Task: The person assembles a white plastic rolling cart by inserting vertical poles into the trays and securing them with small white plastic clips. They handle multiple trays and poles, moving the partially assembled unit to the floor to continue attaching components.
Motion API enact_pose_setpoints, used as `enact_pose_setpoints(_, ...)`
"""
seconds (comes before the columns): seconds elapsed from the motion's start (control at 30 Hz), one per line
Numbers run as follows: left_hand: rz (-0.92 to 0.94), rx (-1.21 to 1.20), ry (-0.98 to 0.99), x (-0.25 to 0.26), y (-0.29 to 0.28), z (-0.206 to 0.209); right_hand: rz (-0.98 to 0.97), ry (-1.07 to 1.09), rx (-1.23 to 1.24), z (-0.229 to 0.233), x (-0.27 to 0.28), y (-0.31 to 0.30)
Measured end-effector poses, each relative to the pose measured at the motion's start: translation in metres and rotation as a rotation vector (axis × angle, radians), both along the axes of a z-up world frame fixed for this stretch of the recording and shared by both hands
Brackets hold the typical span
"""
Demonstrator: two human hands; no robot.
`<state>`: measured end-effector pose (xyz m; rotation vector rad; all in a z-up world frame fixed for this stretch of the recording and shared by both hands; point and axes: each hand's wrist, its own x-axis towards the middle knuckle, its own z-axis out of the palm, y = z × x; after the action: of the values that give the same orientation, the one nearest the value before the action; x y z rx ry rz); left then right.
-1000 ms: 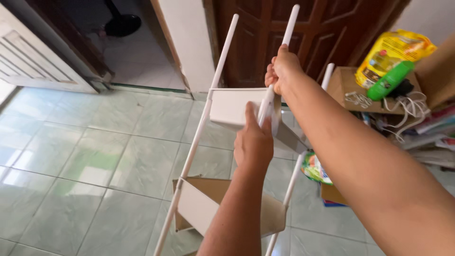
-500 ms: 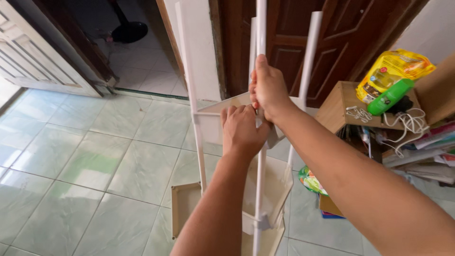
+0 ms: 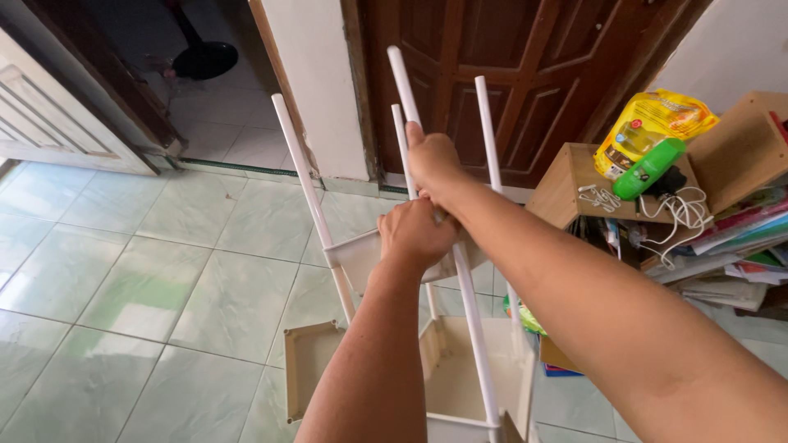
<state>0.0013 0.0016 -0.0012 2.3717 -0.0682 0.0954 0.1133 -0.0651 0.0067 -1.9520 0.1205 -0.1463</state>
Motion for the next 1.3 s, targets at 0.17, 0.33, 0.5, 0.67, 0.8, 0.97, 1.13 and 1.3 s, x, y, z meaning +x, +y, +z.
enact_pose_setpoints(0.17, 0.023, -0.002, -0.096, -0.001, 0.001, -0.014, 0.278, -0.141, 0.170, 0.007, -0.021, -0.004)
enact_pose_setpoints(0.33, -0.024, -0.079, -0.088, 0.005, -0.006, -0.008, -0.008, 0.004, 0.148, 0.026, -0.019, -0.008)
enact_pose_setpoints(0.5, -0.071, -0.005, -0.064, 0.008, -0.019, -0.017, -0.125, 0.255, 0.635, 0.035, 0.021, -0.039)
enact_pose_setpoints(0.67, -0.267, 0.172, 0.090, -0.085, -0.043, -0.097, 0.095, 0.096, 0.153, 0.123, 0.064, -0.119)
enact_pose_setpoints(0.8, -0.258, 0.163, 0.081, -0.088, -0.043, -0.110, 0.212, 0.403, 0.055, 0.069, 0.015, -0.108)
enact_pose_setpoints(0.97, -0.204, 0.313, 0.003, -0.042, -0.003, -0.094, 0.347, 0.666, 0.327, -0.056, -0.044, -0.102)
enact_pose_setpoints(1.13, -0.201, 0.335, -0.151, -0.018, 0.004, -0.097, 0.298, 0.585, 0.274, -0.118, -0.060, -0.128)
enact_pose_setpoints(1.3, -0.158, 0.344, -0.293, -0.003, -0.006, -0.143, 0.154, 0.649, 0.129, -0.171, -0.070, -0.159)
